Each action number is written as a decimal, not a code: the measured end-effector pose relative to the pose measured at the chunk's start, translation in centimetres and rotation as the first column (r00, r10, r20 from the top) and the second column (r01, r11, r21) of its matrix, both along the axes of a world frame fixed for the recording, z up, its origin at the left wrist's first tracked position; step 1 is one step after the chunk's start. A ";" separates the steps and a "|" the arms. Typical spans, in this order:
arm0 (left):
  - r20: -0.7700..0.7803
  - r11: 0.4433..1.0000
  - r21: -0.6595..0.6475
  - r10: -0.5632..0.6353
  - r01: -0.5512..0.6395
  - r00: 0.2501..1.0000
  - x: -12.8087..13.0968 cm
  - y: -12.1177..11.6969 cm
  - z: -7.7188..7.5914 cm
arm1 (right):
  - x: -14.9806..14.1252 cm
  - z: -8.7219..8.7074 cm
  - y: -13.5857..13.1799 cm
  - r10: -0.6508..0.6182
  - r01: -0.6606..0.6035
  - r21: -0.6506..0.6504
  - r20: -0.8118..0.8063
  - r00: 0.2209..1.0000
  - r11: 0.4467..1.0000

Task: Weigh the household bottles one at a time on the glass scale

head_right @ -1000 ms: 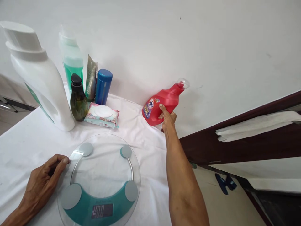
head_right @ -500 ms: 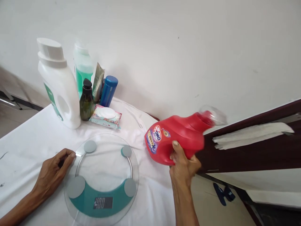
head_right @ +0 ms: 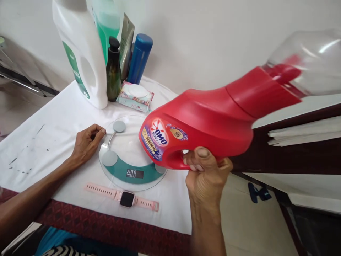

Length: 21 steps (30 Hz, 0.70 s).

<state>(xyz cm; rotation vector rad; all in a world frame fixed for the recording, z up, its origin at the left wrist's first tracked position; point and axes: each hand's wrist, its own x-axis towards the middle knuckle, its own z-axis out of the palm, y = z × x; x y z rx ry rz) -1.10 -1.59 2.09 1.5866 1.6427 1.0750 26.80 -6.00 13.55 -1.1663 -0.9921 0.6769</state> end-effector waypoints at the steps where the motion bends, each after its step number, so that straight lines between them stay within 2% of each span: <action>1: 0.003 1.000 0.004 -0.001 0.001 1.000 0.0 0.0 0.0 | -0.5 -0.3 0.0 0.031 -0.031 0.001 -0.004 1.000 1.000; 5: 0.016 1.000 0.006 -0.005 0.004 1.000 0.0 0.2 -0.1 | -1.9 -1.1 0.1 0.090 -0.090 0.002 -0.031 0.996 0.996; 11: 0.007 1.000 0.027 -0.003 0.002 1.000 0.0 0.2 -0.2 | -3.0 -2.1 0.0 0.040 -0.041 -0.032 -0.035 0.999 0.999; 16: 0.012 1.000 0.025 -0.007 0.006 1.000 0.1 0.2 -0.3 | -3.2 -3.0 -0.3 0.013 -0.013 0.014 -0.015 1.000 1.000; 21: 0.016 1.000 0.020 0.002 -0.002 1.000 0.3 0.1 -0.1 | -2.5 -3.2 -1.0 0.080 -0.080 0.017 0.000 0.997 0.997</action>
